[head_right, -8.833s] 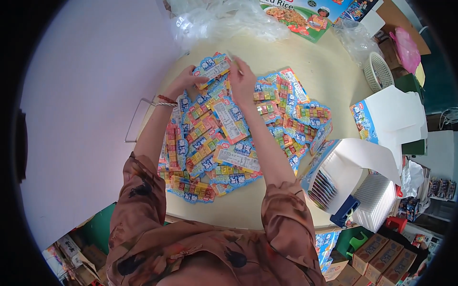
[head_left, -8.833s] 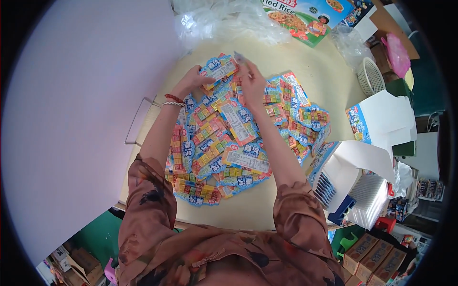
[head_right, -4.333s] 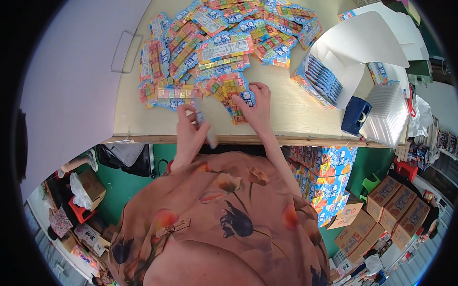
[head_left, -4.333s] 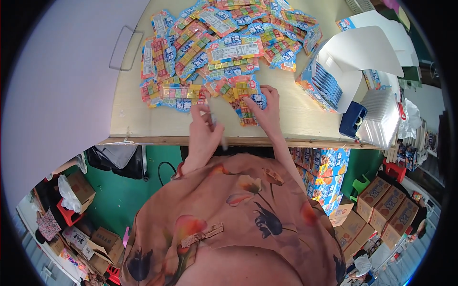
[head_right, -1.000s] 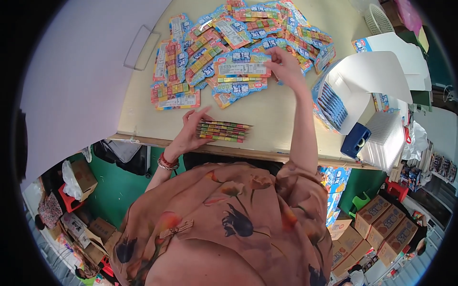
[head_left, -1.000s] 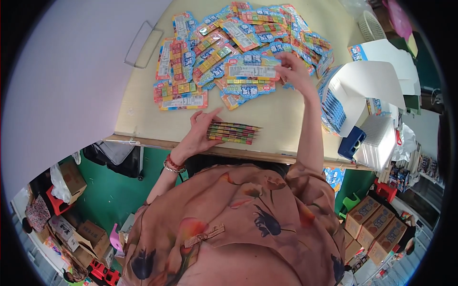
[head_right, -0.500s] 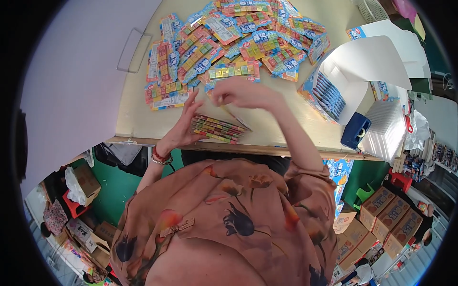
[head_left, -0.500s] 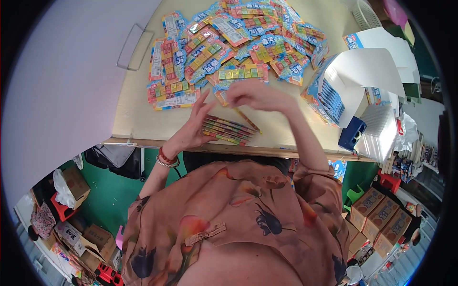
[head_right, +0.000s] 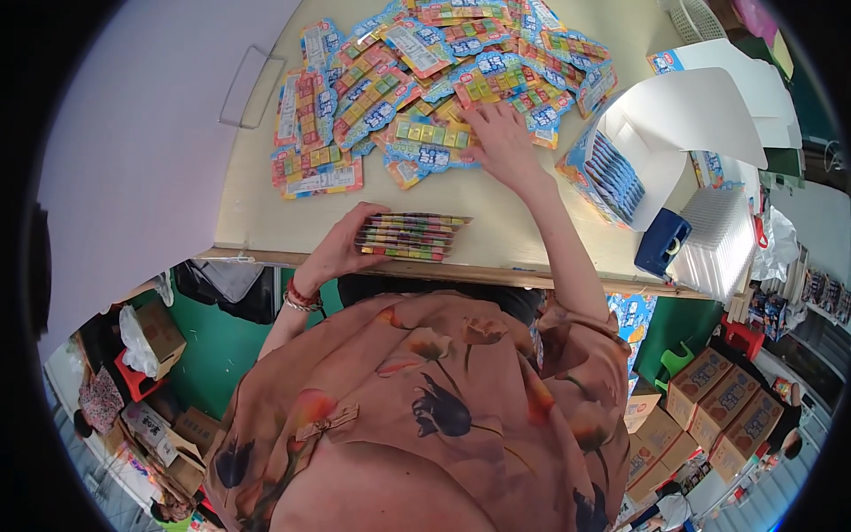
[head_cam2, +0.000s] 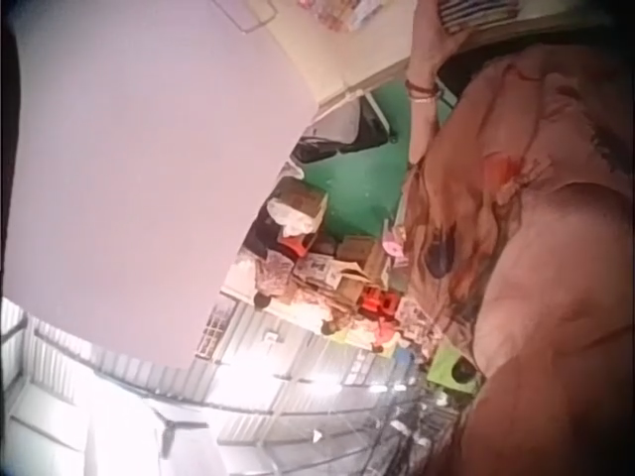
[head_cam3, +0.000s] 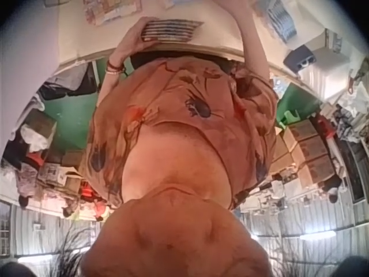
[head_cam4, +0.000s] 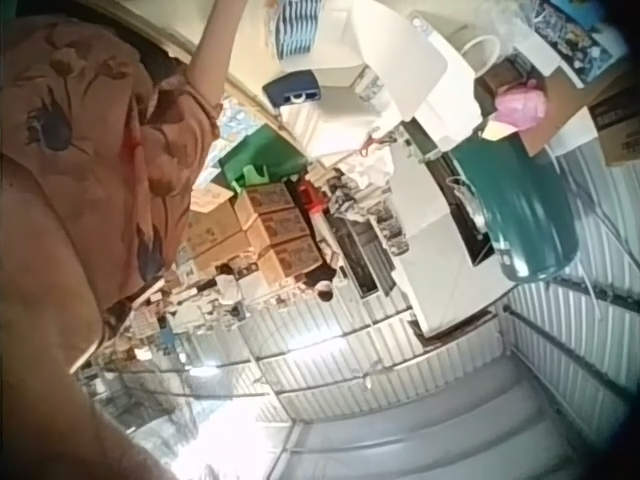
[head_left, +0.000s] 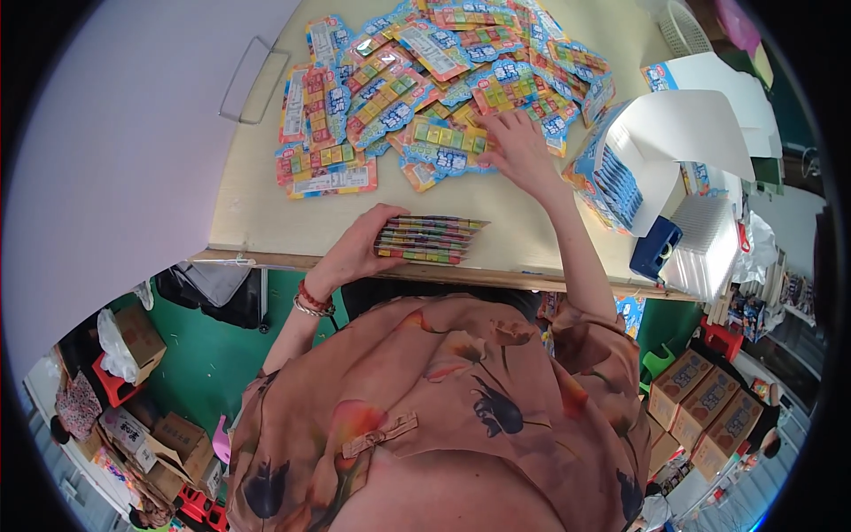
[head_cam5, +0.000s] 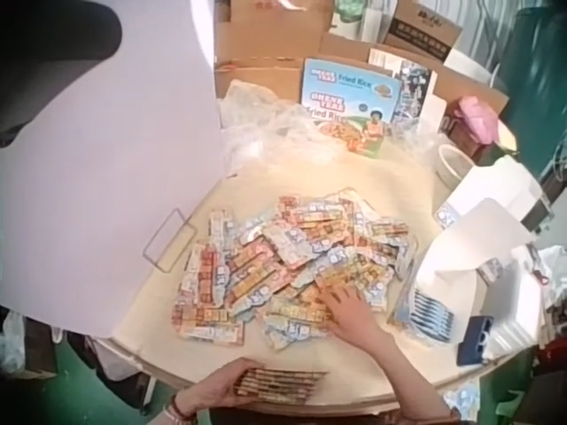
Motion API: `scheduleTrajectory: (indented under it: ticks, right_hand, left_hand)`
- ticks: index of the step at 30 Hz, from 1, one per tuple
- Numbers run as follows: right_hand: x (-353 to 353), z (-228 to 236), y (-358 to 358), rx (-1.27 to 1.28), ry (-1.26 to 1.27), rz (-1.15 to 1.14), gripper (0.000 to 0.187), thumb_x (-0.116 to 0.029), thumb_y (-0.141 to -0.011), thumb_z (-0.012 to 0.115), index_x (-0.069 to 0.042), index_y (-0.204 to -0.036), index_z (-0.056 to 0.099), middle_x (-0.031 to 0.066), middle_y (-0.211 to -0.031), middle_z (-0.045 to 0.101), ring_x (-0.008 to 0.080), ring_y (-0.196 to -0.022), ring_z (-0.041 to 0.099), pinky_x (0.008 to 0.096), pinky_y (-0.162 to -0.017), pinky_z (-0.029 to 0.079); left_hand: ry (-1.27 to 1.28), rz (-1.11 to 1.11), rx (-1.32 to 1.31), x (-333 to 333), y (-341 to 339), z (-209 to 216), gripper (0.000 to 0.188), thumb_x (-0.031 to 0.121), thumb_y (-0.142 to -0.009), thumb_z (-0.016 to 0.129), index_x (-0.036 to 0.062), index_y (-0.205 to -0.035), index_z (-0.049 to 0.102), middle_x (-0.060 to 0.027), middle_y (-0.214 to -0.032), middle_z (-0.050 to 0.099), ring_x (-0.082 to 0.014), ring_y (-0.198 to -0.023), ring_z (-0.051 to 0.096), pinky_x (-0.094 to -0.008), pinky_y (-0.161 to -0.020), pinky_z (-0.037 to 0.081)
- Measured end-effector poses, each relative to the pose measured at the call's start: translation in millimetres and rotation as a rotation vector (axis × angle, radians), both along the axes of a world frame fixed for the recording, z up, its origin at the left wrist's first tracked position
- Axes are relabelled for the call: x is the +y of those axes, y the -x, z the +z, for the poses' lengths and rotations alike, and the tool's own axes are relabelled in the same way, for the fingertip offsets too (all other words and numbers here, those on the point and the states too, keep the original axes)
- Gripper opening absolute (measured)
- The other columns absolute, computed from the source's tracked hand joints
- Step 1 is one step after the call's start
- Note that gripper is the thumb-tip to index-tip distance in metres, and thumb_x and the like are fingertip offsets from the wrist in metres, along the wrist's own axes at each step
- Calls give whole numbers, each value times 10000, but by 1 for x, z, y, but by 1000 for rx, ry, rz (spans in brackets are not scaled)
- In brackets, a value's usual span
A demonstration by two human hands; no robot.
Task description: The person is counting small snack pouches and organizing them into cardboard display boxes.
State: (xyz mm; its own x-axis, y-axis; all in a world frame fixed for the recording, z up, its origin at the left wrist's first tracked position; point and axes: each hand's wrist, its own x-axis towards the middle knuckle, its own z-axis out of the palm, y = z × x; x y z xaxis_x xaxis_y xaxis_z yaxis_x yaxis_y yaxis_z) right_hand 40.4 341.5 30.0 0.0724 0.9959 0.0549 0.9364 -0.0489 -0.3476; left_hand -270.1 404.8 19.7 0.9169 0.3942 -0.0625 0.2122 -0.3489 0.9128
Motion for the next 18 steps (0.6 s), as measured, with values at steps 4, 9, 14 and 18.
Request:
scheduleTrajectory:
  ticks: [4,9,14,18]
  right_hand:
    - [-13,0,16,45,28,-69,433,-169,-709,748,-72,-1057,510,86,-1007,534,267,-998,504,401,-818,408]
    - [-42,2,36,650,168,-256,260,-64,-775,702,-44,-946,508,50,-850,556,150,-779,563,274,-671,439]
    - [-75,-50,95,1636,-217,-624,176,38,-859,567,-20,-1017,518,22,-977,611,80,-891,583,234,-785,486]
    - [-107,-98,118,563,-578,-94,475,-95,-886,591,-52,-1336,446,63,-1260,558,151,-1128,557,291,-984,438]
  left_hand:
    - [180,34,29,-5,5,-3,664,45,-666,808,44,-1239,474,-111,-1146,547,-232,-1028,578,-330,-899,477]
    - [471,160,35,-13,12,0,688,44,-680,823,36,-1258,450,-93,-1194,545,-154,-1079,553,-307,-943,465]
    - [886,379,-255,-33,-3,-13,811,56,-640,859,38,-1299,387,-66,-1201,543,-142,-1121,522,-304,-981,427]
    - [849,318,-231,-34,-8,-8,809,67,-646,860,40,-1297,382,-63,-1183,547,-137,-1127,513,-301,-989,416]
